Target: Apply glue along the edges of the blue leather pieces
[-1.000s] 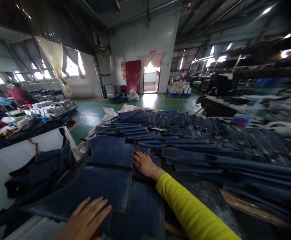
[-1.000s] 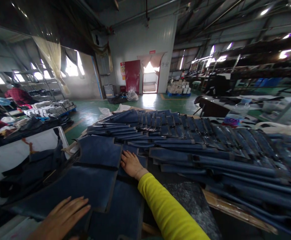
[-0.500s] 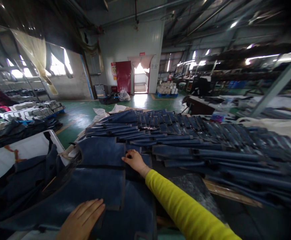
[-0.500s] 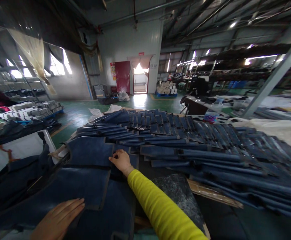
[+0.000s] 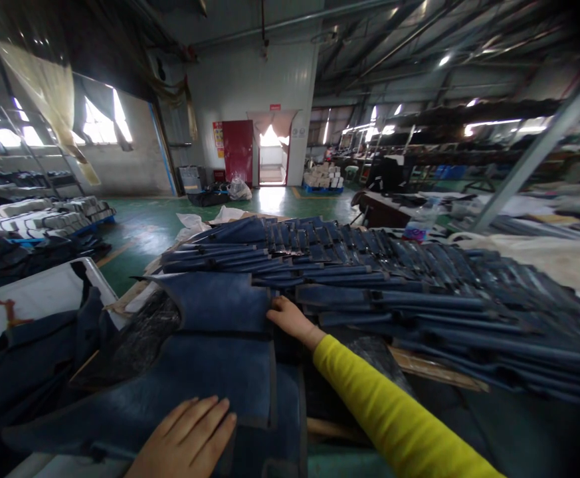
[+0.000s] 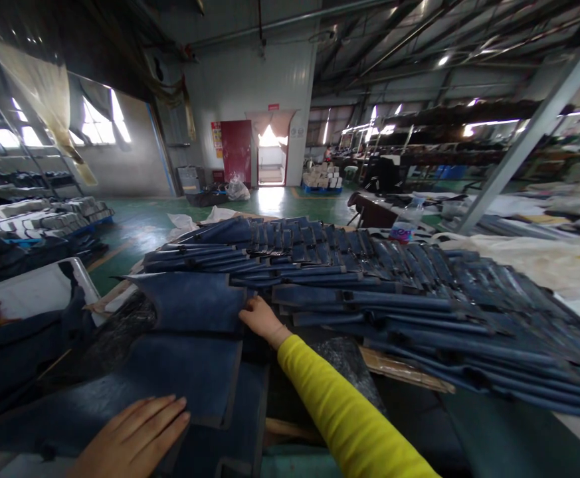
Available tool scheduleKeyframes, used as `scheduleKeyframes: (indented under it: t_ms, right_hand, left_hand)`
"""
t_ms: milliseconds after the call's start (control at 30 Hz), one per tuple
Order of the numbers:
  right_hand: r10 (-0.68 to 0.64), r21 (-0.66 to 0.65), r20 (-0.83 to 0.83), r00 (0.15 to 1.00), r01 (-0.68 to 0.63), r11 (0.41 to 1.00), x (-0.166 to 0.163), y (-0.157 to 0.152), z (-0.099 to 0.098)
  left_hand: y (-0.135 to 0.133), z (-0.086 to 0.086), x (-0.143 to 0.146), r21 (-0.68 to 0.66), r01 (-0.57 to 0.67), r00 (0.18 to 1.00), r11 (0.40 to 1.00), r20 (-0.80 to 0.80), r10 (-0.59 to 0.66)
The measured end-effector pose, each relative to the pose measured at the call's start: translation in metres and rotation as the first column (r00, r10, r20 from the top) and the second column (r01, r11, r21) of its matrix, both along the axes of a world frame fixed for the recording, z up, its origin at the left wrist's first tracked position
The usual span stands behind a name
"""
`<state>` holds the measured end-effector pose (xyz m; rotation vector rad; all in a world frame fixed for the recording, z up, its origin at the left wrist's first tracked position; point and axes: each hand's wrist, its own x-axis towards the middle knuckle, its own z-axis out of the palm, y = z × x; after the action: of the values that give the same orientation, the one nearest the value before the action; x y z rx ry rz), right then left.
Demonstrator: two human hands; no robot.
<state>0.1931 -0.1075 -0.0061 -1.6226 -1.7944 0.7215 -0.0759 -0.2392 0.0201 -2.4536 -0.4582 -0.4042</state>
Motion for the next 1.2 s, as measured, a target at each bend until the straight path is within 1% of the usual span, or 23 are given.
scheduleKeyframes:
  t_ms: [100,167,267,433,567,667,767,833,867,900,933,967,1033,1067,1100,1167,1200]
  right_hand:
    - [0.01,0.035,0.098,0.995,-0.013,0.999,0.004,-0.008,0.002]
    - [0.04,0.032,0.143,0.989,-0.045,0.998,0.006,-0.013,0.003]
    - [0.093,0.003,0.19,0.977,-0.095,0.995,0.012,-0.017,0.003]
    - [0.121,-0.005,0.252,0.96,-0.124,0.992,0.021,-0.021,0.002]
    - [0.125,0.002,0.317,0.94,-0.132,0.991,0.021,-0.025,0.002]
    - [0.144,-0.01,0.377,0.915,-0.152,0.988,0.024,-0.027,0.008]
    - [0.144,-0.022,0.457,0.878,-0.15,0.988,0.028,-0.032,0.02]
    - [0.076,0.022,0.553,0.83,-0.105,0.994,0.025,-0.037,0.03]
    - [0.027,0.075,0.599,0.801,-0.089,0.993,0.022,-0.039,0.034]
    - [-0.013,0.142,0.63,0.776,-0.099,0.985,0.016,-0.04,0.037]
    - [-0.036,0.216,0.642,0.766,-0.136,0.967,0.009,-0.041,0.037]
    - [-0.034,0.283,0.635,0.772,-0.191,0.94,0.001,-0.04,0.036]
    - [0.045,0.351,0.59,0.806,-0.307,0.885,-0.015,-0.036,0.024]
    - [0.102,0.341,0.576,0.811,-0.352,0.872,-0.023,-0.033,0.015]
    - [0.158,0.301,0.574,0.804,-0.386,0.872,-0.028,-0.029,0.005]
    - [0.243,0.184,0.591,0.769,-0.422,0.888,-0.035,-0.021,-0.015]
    - [0.269,0.135,0.604,0.75,-0.429,0.893,-0.036,-0.017,-0.023]
  left_hand:
    - [-0.001,-0.017,0.004,-0.066,0.013,1.0,0.998,0.026,-0.011]
    - [-0.001,-0.028,0.004,-0.1,0.009,0.998,0.995,0.057,-0.004]
    - [-0.002,-0.034,0.002,-0.11,-0.01,0.999,0.994,0.049,0.015]
    - [-0.007,-0.03,0.003,-0.07,0.004,1.0,0.998,-0.011,-0.005]
    - [-0.011,-0.034,0.007,-0.073,0.024,1.0,0.997,-0.007,-0.024]
    - [-0.011,-0.035,0.01,-0.084,0.024,1.0,0.996,0.01,-0.024]
    - [-0.012,-0.029,0.012,-0.097,0.012,0.999,0.995,0.032,-0.009]
    - [-0.014,-0.022,0.013,-0.116,-0.011,0.999,0.993,0.041,0.016]
    - [-0.015,-0.019,0.013,-0.134,-0.031,0.998,0.991,0.042,0.037]
    - [-0.016,-0.017,0.012,-0.154,-0.052,0.997,0.987,0.041,0.059]
    - [-0.018,-0.016,0.012,-0.176,-0.07,0.996,0.982,0.04,0.078]
    - [-0.019,-0.017,0.011,-0.195,-0.084,0.994,0.977,0.053,0.096]
    - [-0.019,-0.023,0.01,-0.218,-0.087,0.989,0.972,0.101,0.111]
    - [-0.018,-0.028,0.009,-0.225,-0.08,0.987,0.971,0.119,0.109]
    - [-0.017,-0.032,0.007,-0.235,-0.067,0.987,0.97,0.129,0.1]
    - [-0.014,-0.039,0.0,-0.278,-0.043,0.988,0.96,0.13,0.081]
    - [-0.013,-0.039,-0.005,-0.313,-0.026,0.99,0.949,0.124,0.068]
